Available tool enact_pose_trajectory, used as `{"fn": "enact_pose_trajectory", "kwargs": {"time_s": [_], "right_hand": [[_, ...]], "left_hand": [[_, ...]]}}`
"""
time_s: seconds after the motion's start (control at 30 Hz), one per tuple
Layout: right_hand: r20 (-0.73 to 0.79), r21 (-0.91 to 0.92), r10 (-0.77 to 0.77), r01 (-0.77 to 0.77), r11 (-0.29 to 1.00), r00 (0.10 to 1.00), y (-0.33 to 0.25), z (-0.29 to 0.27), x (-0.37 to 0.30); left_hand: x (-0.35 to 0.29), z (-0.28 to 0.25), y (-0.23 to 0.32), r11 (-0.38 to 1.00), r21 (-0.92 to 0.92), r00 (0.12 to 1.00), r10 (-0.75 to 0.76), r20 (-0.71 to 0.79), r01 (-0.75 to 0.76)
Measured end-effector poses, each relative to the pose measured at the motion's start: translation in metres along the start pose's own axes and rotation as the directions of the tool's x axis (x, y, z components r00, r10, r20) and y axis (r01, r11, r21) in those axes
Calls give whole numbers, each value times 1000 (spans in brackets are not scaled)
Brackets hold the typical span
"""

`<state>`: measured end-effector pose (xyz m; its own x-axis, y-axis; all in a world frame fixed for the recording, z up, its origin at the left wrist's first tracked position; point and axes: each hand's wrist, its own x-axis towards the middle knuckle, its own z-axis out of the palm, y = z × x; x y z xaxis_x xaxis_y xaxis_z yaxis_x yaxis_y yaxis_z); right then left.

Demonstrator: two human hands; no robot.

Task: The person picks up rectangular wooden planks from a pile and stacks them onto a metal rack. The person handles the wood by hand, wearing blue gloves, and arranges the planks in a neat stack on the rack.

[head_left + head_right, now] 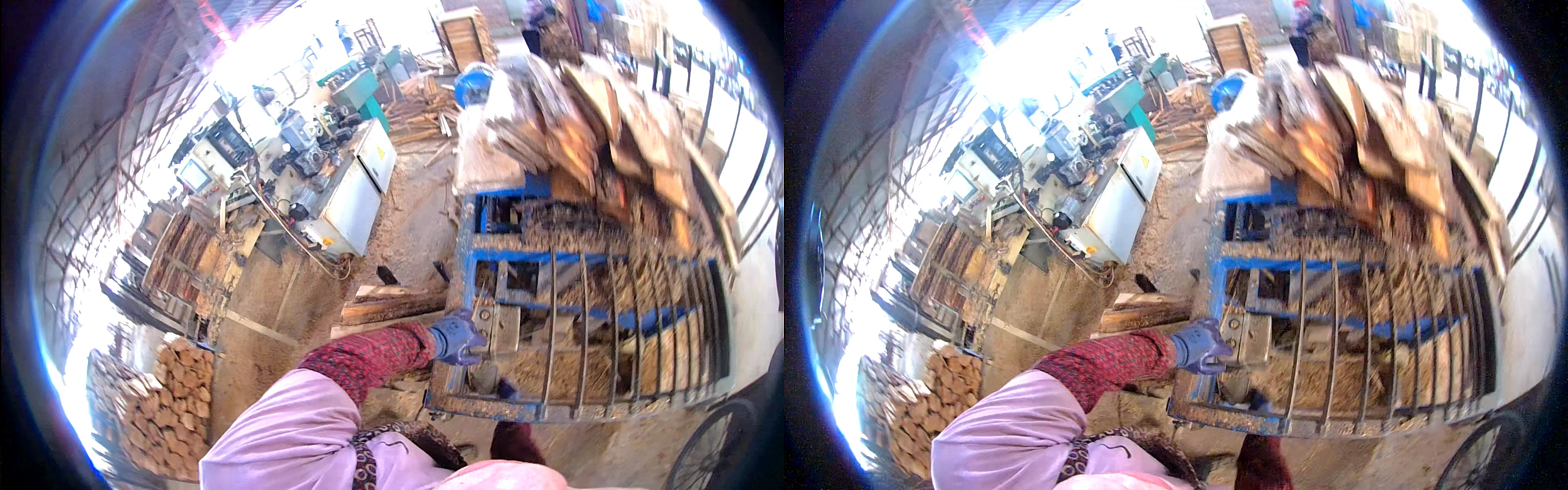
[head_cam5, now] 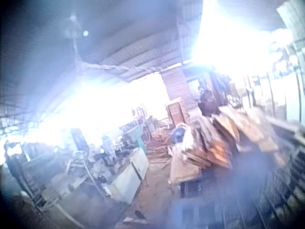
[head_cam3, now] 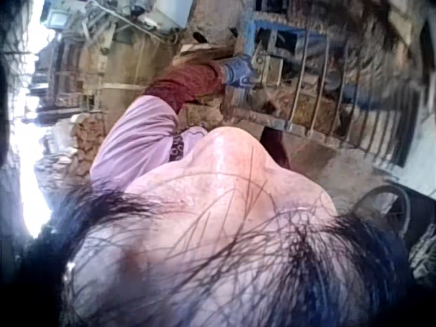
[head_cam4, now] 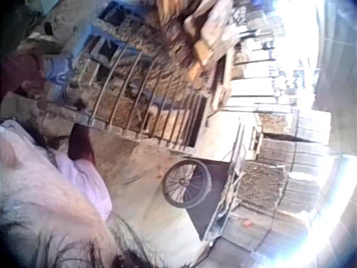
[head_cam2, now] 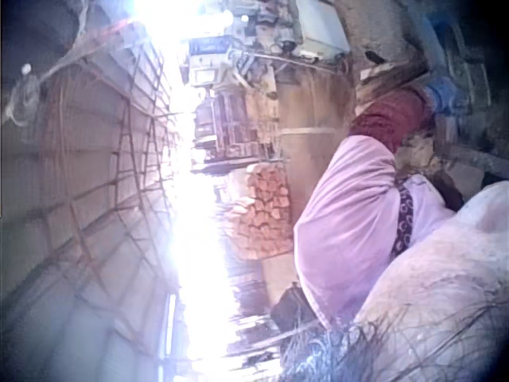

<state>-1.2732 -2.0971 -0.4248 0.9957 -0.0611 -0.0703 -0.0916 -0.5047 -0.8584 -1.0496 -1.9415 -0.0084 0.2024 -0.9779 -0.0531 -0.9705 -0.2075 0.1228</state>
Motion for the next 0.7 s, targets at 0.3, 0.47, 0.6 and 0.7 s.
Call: {"fn": "enact_pose_trajectory", "kwargs": {"time_s": [0.3, 0.47, 0.6, 0.7], "right_hand": [[247, 17, 305, -319, 948, 920, -76, -69, -143], [-38, 176, 255, -245, 953, 966, -217, -240, -146], [-319, 148, 94, -48, 988, 943, -305, -368, -135], [-487, 49, -43, 76, 996, 872, -348, -459, -109]], "left_hand": [[-10, -4, 6, 997, 31, 992, -71, 106, 68], [-8, 12, -4, 992, -2, 982, -124, 142, 126], [0, 26, -17, 997, -44, 996, -65, 68, 68], [4, 17, -11, 991, -36, 986, -123, 115, 128]]}}
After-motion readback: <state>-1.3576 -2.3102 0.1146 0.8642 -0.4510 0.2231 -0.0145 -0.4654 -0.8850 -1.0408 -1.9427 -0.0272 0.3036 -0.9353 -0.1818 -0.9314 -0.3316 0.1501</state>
